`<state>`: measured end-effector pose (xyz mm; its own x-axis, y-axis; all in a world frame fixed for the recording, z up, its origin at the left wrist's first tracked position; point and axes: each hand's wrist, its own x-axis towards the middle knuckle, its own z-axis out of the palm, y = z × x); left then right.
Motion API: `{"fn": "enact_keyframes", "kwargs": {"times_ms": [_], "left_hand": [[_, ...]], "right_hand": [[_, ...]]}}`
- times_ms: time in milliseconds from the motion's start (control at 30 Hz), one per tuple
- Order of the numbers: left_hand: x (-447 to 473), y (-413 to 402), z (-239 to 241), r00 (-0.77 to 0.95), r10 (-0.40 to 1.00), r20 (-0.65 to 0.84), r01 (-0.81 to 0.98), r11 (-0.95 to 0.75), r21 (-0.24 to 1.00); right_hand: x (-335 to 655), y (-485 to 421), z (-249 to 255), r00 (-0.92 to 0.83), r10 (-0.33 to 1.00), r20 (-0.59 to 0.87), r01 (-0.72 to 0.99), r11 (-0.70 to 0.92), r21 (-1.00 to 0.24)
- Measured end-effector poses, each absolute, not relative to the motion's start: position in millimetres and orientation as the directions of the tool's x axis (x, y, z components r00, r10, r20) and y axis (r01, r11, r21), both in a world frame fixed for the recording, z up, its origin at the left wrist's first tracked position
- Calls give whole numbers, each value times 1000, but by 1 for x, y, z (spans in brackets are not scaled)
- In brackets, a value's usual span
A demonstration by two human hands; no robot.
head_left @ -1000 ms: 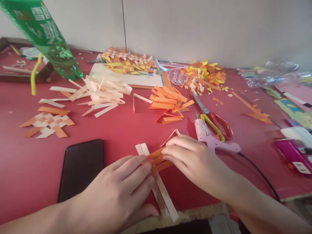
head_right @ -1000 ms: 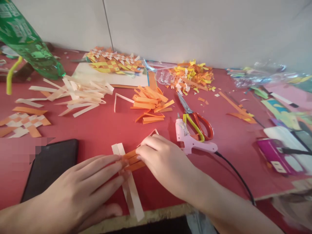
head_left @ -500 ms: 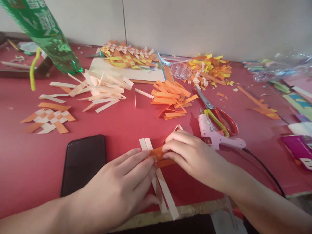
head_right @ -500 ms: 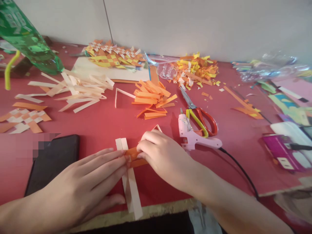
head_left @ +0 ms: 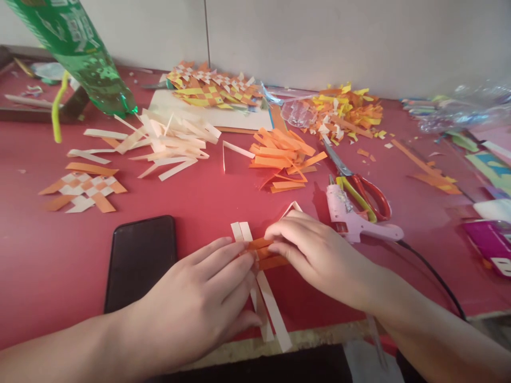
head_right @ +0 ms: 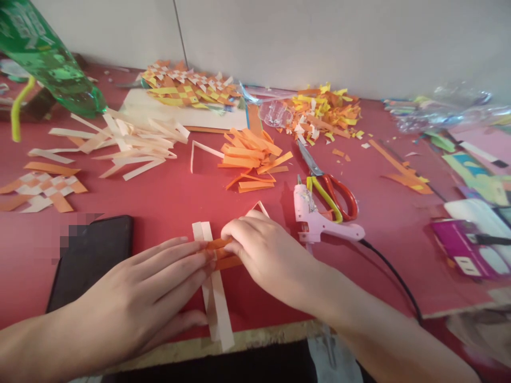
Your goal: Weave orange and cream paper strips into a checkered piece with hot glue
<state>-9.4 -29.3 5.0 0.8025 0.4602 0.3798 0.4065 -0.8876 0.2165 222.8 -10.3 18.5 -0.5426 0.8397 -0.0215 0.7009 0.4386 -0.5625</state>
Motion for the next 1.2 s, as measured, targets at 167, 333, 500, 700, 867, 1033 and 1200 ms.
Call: {"fn": "enact_keyframes", "kwargs": {"times_ms": [167, 333, 500, 700, 867, 1033, 1200], "left_hand": [[-9, -29, 6, 802, 475, 362, 413, -879, 239], [-8, -29, 7, 801, 470, 371, 406, -882, 239], [-8, -29, 8, 805, 474, 357, 408, -879, 246], [-8, -28, 8, 825, 451, 339, 400, -891, 213], [-8, -27, 7, 821, 444, 360, 389, -895, 218], [-8, -28, 7, 818, 448, 360, 390, -893, 226], [-7, -29, 7, 822, 445, 356, 390, -895, 219]], "right_hand": [[224, -10, 17, -561, 825, 66, 672, 501, -546], [222, -10, 20, -599, 801, 14, 701, 533, -474], [222, -11, 20, -602, 798, -29, 732, 537, -419], [220, -14, 18, -562, 824, -68, 773, 494, -398], [218, -14, 20, -589, 808, -25, 746, 531, -402], [220, -15, 16, -588, 809, 7, 690, 506, -517], [224, -16, 13, -562, 824, 71, 662, 499, -559]]}}
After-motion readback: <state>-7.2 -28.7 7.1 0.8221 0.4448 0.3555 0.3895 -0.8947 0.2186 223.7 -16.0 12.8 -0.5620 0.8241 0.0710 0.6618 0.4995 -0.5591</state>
